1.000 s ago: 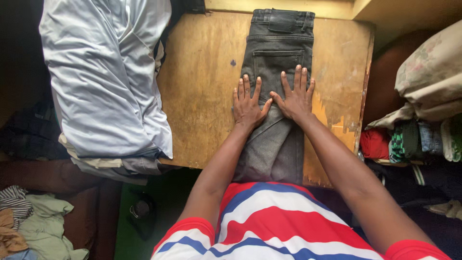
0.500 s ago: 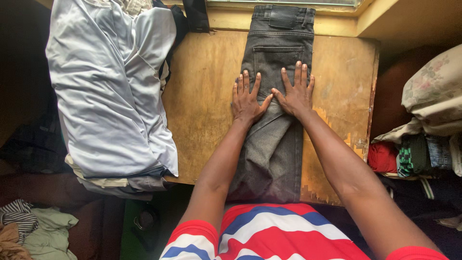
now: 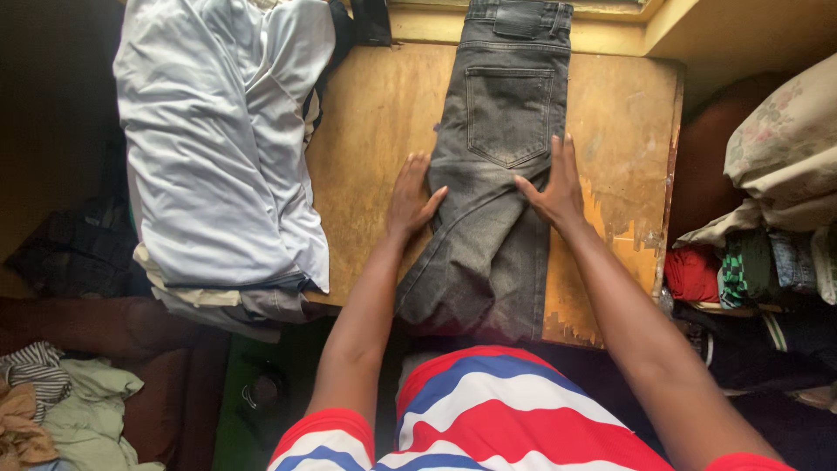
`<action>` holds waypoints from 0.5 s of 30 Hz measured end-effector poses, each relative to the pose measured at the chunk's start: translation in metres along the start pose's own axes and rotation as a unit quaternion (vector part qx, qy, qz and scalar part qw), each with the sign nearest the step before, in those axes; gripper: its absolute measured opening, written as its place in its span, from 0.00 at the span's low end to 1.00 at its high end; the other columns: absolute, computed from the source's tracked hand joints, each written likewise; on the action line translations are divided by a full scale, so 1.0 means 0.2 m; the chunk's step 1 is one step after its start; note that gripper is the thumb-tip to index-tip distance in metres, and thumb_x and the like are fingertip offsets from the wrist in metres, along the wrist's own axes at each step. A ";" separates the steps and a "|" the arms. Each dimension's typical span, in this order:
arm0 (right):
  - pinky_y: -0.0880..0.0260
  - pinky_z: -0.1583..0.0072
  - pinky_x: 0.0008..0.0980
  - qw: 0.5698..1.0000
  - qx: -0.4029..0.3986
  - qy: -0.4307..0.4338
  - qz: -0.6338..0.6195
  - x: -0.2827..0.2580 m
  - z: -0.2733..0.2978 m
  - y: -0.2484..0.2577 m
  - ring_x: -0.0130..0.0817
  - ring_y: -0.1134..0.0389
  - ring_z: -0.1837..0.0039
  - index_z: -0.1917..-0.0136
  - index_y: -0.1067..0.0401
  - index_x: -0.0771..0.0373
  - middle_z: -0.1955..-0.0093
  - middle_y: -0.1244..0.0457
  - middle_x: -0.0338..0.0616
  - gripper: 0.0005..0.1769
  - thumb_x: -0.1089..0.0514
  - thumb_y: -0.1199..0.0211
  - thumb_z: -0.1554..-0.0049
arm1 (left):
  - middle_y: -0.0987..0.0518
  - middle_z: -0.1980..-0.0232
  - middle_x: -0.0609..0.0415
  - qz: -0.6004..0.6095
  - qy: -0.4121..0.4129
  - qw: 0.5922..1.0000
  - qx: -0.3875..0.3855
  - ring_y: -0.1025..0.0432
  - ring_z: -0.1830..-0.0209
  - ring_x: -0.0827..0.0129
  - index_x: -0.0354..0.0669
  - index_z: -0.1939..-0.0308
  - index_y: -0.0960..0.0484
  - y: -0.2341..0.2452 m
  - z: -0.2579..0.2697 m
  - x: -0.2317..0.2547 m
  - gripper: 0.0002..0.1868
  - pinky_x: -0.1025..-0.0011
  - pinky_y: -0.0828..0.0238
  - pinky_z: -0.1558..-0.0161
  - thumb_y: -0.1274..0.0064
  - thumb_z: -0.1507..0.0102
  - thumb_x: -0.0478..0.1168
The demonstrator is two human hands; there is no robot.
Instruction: The person folds a pair of trousers by first smoothing them out on a wooden surface, folding one leg over the other, and then folding them into a compact square.
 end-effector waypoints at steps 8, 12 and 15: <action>0.48 0.23 0.46 0.999 -0.018 0.027 0.029 0.05 0.51 0.09 0.57 0.50 0.19 0.20 0.47 0.71 0.20 0.50 0.66 0.49 0.41 0.33 0.42 | 0.36 0.22 0.42 0.012 0.108 0.994 -0.008 0.49 0.18 0.47 0.42 0.34 0.24 0.17 0.51 0.21 0.29 0.53 0.49 0.24 0.38 0.36 0.50; 0.49 0.21 0.46 0.996 -0.010 0.062 0.067 0.07 0.64 0.04 0.55 0.51 0.17 0.25 0.39 0.71 0.19 0.49 0.63 0.43 0.42 0.33 0.43 | 0.37 0.22 0.41 0.054 0.123 0.991 0.006 0.51 0.18 0.45 0.43 0.46 0.16 0.18 0.55 0.23 0.20 0.52 0.48 0.25 0.38 0.36 0.49; 0.51 0.22 0.47 0.996 -0.014 0.047 0.079 0.09 0.67 0.02 0.57 0.52 0.18 0.26 0.38 0.72 0.20 0.49 0.65 0.42 0.43 0.33 0.42 | 0.36 0.24 0.38 0.050 0.094 0.994 0.019 0.48 0.20 0.42 0.41 0.52 0.14 0.19 0.58 0.25 0.17 0.53 0.47 0.26 0.37 0.37 0.49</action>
Point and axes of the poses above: each hand's wrist, its own z-axis away from the middle knuckle, its own y-axis out of the back of the hand, x = y × z, the point moved 1 cm from there along -z, towards the middle knuckle
